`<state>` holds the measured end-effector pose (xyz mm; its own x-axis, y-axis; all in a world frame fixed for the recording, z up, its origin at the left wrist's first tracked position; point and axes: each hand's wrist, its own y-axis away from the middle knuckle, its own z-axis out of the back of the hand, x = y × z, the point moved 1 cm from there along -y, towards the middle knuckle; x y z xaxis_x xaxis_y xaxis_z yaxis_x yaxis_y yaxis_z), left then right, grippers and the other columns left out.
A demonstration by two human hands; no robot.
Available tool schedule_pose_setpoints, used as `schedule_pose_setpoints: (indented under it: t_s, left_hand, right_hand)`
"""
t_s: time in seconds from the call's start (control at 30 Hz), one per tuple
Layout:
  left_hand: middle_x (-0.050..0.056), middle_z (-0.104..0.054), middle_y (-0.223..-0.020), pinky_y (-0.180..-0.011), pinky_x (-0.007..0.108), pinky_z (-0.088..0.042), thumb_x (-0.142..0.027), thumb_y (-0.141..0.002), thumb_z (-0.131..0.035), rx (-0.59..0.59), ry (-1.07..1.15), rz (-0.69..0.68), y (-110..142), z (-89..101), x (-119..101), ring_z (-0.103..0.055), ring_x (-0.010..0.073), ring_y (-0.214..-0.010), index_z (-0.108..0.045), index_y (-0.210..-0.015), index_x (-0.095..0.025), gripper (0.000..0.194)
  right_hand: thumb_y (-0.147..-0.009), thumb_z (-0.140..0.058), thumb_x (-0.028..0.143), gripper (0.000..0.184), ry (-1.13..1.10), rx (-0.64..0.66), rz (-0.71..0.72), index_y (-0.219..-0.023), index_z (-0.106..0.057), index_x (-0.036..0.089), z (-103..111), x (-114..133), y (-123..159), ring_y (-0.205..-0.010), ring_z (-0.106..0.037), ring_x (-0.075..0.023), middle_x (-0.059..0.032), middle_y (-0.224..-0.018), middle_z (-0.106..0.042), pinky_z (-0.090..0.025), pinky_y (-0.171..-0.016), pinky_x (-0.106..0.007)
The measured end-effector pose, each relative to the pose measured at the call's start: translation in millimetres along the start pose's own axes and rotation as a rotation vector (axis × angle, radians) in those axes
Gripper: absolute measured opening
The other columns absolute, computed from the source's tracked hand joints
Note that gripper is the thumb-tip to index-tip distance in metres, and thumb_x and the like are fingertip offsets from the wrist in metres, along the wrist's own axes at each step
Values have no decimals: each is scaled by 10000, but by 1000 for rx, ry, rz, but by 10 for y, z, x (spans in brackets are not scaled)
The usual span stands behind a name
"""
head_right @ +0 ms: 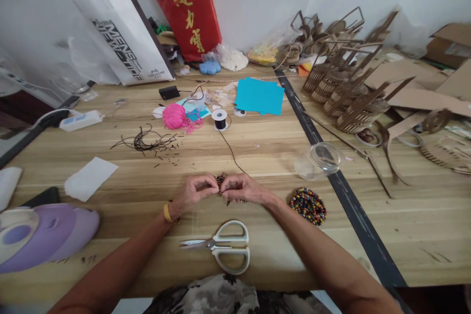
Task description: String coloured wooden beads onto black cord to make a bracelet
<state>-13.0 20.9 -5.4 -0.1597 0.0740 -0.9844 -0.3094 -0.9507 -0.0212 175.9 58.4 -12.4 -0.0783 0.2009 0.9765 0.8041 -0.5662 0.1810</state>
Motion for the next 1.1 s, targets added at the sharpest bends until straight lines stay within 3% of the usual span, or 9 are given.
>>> schedule_pose_setpoints:
  t_s: [0.3, 0.53, 1.1]
  left_hand:
    - [53, -660, -785, -721, 249, -444, -328, -743, -695, 0, 52, 50, 15, 7, -31, -581, 149, -746, -675, -802, -119, 218]
    - [50, -652, -732, -700, 247, -439, -302, -746, -693, 2, -28, 30, 20, -38, -13, -574, 143, -706, -670, -731, -118, 186]
    - [18, -610, -684, -649, 222, -412, -243, -784, -611, -31, -146, -15, 26, -47, -39, -532, 121, -659, -619, -708, -127, 139]
  right_hand:
    - [-731, -720, 397, 303, -21, -24, 10, -806, -614, 123, 0, -18, -5, -493, -520, -57, 15, -616, -615, -413, -469, -159]
    - [-745, -706, 404, 305, 24, 1, 23, -786, -602, 120, -11, 15, -7, -483, -501, -56, 17, -600, -601, -407, -464, -163]
    - [-734, -717, 398, 302, -46, -78, 36, -803, -596, 130, -10, -67, -39, -431, -460, -34, 56, -565, -528, -383, -404, -138]
